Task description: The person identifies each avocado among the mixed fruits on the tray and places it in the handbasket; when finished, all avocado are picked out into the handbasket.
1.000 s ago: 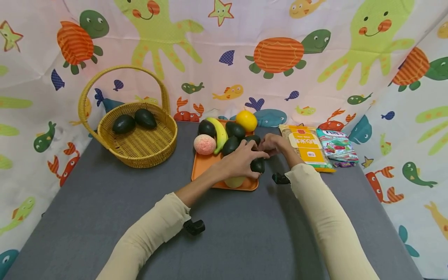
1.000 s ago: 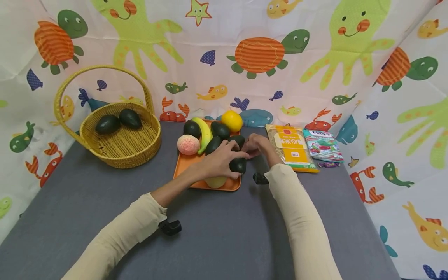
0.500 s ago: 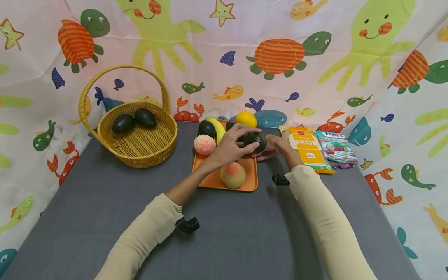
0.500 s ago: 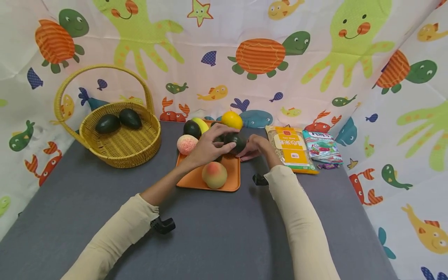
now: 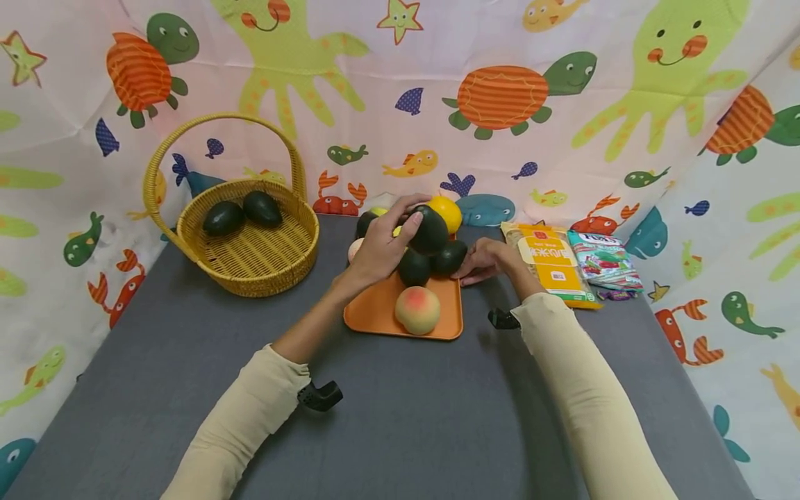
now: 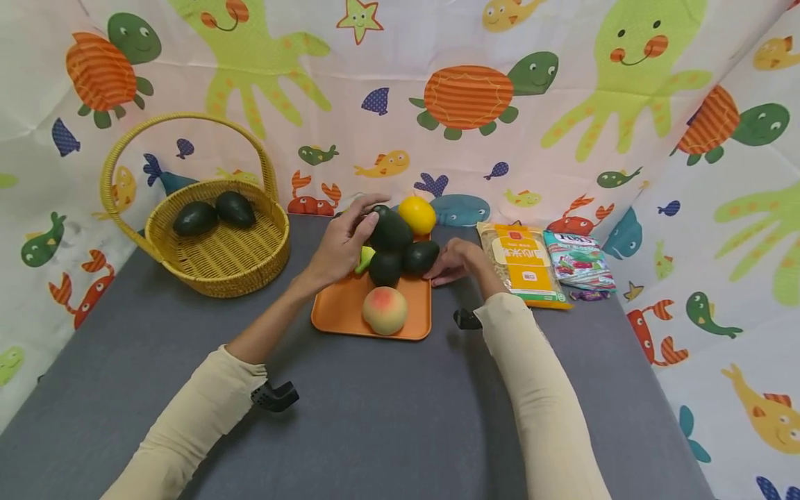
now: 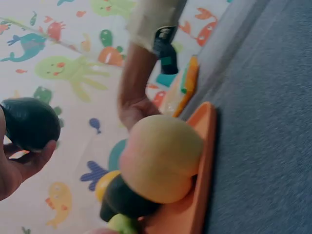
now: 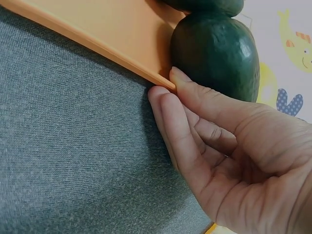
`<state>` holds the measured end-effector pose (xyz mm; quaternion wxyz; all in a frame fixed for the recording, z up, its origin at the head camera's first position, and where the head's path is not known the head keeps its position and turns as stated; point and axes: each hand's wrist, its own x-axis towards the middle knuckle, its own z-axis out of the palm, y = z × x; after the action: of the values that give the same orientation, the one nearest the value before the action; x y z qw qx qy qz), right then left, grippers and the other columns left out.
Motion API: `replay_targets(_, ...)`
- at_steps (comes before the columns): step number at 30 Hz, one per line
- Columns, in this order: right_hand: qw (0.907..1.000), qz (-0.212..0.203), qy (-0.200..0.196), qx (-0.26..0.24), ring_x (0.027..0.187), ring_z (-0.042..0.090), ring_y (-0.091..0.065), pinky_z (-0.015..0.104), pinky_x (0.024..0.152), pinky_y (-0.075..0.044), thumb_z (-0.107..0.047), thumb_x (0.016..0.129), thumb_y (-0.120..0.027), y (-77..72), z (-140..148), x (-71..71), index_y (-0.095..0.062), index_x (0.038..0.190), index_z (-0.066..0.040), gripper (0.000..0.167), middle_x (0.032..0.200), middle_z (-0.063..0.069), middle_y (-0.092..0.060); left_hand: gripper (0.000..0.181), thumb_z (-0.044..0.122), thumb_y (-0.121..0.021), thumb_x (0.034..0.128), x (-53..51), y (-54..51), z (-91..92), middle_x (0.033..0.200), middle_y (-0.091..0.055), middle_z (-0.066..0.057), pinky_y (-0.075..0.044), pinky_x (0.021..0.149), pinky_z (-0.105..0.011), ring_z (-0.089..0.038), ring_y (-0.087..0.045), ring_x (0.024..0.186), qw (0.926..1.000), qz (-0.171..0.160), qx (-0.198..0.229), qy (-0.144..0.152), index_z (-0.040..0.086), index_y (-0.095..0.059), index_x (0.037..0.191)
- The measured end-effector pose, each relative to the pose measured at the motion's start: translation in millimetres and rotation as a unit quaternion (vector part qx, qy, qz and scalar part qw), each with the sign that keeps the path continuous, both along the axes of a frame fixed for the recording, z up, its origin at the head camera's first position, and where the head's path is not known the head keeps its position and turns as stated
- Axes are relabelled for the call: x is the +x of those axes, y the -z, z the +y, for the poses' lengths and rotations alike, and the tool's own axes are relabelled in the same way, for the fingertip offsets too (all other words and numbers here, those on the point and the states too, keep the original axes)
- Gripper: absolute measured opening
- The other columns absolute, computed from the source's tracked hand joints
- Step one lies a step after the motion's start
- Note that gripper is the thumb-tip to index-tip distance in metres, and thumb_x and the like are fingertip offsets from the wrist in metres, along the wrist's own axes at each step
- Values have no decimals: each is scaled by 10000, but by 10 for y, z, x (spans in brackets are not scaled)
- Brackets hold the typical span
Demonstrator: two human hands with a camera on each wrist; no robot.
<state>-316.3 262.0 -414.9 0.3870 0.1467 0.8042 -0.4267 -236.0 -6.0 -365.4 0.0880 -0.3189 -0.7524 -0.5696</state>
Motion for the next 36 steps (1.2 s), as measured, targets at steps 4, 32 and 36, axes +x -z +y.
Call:
replay_targets(4,10000,33,16,66,743,156,-780,273,800,-630,-84,864,-850,7,7,-3,-760,1025,-10,198,845,71,-768,379,256,-404,1138,-16,-98,-174,1439,-630,-100,-589,961,-419,-248,-668,1160,9996,194,10,-216,199,-533,1489)
replay_targets(32,9999,-59,-12,-94,749,168,-777,295,824,-633,-50,899,-806,-41,9,15,-755,1113,46,240,846,86,-778,845,628,-377,1059,-486,-145,-2262,1163,-552,-355,-498,746,-498,-458,-599,954,8957,-1505,-2731,-3169,-130,-374,1433)
replay_targets(36,9999,-56,-54,-108,768,166,-780,299,855,-628,-54,903,-803,-73,5,34,-748,1132,45,256,860,85,-782,869,550,-372,1087,-525,-174,-2396,1482,-333,-500,-457,1035,-680,-626,-443,1313,8612,-1948,-3352,-3288,-200,-269,1513)
